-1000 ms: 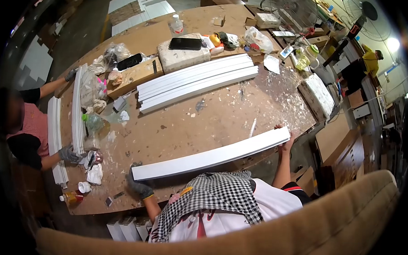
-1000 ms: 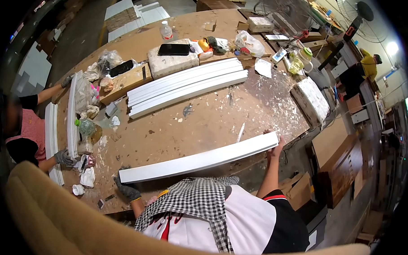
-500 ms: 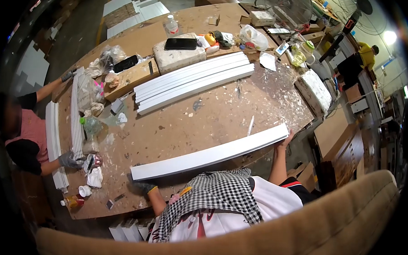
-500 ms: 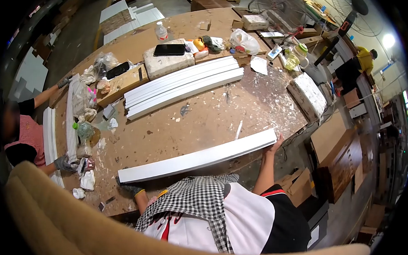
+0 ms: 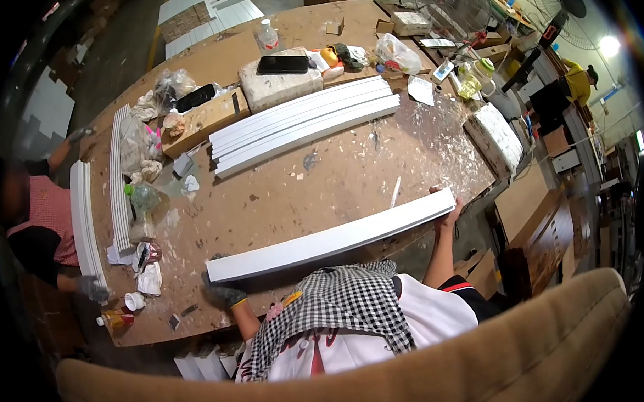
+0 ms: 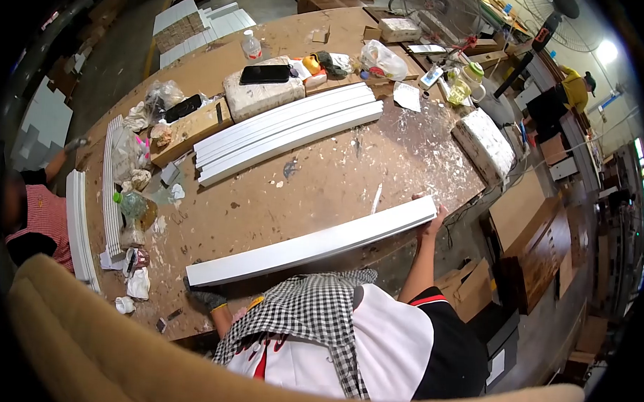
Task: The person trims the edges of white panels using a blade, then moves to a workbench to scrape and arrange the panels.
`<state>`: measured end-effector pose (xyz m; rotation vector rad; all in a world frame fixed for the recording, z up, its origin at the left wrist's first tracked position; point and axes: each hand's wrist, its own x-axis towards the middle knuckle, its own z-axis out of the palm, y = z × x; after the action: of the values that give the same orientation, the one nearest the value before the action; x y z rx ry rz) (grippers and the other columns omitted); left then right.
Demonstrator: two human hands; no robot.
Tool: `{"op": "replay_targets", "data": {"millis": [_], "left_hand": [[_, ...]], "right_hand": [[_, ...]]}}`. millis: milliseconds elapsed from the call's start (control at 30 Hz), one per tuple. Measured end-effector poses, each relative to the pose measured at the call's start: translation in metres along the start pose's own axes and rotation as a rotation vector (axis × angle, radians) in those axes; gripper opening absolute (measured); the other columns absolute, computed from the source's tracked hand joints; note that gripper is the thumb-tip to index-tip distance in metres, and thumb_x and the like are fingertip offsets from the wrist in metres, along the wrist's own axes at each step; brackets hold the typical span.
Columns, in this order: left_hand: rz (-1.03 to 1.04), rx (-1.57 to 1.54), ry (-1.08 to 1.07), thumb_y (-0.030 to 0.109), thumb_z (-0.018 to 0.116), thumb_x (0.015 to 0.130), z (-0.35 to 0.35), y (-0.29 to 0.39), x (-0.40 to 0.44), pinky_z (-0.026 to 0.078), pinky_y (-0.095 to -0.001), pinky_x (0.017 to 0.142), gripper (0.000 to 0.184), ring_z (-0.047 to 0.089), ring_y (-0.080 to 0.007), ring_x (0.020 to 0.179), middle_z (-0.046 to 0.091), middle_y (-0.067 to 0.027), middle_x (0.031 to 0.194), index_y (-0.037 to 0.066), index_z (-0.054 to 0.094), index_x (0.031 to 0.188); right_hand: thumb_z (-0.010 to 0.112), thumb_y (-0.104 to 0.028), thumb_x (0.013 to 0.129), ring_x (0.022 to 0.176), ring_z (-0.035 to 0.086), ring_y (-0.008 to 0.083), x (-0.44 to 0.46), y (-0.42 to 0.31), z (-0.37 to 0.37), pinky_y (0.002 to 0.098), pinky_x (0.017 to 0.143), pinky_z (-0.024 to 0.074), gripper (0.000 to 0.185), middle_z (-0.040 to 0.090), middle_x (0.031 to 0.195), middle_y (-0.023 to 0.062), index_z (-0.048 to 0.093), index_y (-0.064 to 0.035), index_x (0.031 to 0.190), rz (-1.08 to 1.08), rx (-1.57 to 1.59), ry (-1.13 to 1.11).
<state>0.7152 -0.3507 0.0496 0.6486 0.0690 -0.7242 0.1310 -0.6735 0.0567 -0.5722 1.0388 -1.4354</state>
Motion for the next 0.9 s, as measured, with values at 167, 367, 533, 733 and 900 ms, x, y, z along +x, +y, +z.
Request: {"op": "replay_targets", "data": {"millis": [167,367,533,733,900], "left_hand": [[0.024,0.033,-0.025,0.050,0.036,0.099,-0.011,-0.003,0.005,0.047,-0.0466,0.097,0.063,0.061,-0.0326,0.106,0.066,-0.0171,0.115,-0.002,0.059,0.123],[0.032,0.040,-0.033,0.050,0.033,0.100,-0.007,-0.004,0.008,0.045,-0.0460,0.100,0.064,0.059,-0.0323,0.110,0.063,-0.0175,0.119,-0.002,0.056,0.127],[0.036,0.056,-0.022,0.050,0.031,0.100,-0.009,-0.004,0.007,0.044,-0.0456,0.102,0.064,0.058,-0.0321,0.113,0.061,-0.0179,0.123,-0.002,0.053,0.131],[0.046,0.079,-0.014,0.050,0.028,0.101,-0.009,-0.005,0.004,0.041,-0.0450,0.104,0.065,0.056,-0.0318,0.117,0.059,-0.0184,0.128,-0.002,0.049,0.135],[0.061,0.144,-0.017,0.050,0.026,0.102,0.001,0.003,0.001,0.040,-0.0445,0.106,0.067,0.054,-0.0316,0.120,0.057,-0.0188,0.131,-0.001,0.046,0.139]], "right_hand": [[0.028,-0.058,0.094,0.103,0.061,0.0317,0.009,0.010,-0.014,0.0398,0.095,0.0437,0.077,0.067,0.107,0.0181,0.060,0.0079,0.118,0.035,0.105,0.086],[0.033,-0.066,0.093,0.094,0.062,0.0262,0.016,0.015,-0.004,0.0363,0.087,0.0466,0.076,0.067,0.099,0.0106,0.064,0.0018,0.109,-0.036,0.076,0.271],[0.033,-0.067,0.093,0.096,0.061,0.0261,0.023,0.017,-0.008,0.0354,0.088,0.0456,0.077,0.067,0.100,0.0109,0.064,0.0015,0.109,-0.028,0.085,0.174],[0.033,-0.067,0.093,0.092,0.063,0.0251,0.028,0.023,-0.014,0.0353,0.085,0.0481,0.079,0.067,0.097,0.0092,0.064,0.0028,0.110,-0.039,0.096,0.219],[0.025,-0.071,0.096,0.101,0.063,0.0235,0.004,-0.013,0.010,0.0338,0.089,0.0472,0.085,0.068,0.110,0.0110,0.063,0.0012,0.121,-0.011,-0.155,0.207]]}}
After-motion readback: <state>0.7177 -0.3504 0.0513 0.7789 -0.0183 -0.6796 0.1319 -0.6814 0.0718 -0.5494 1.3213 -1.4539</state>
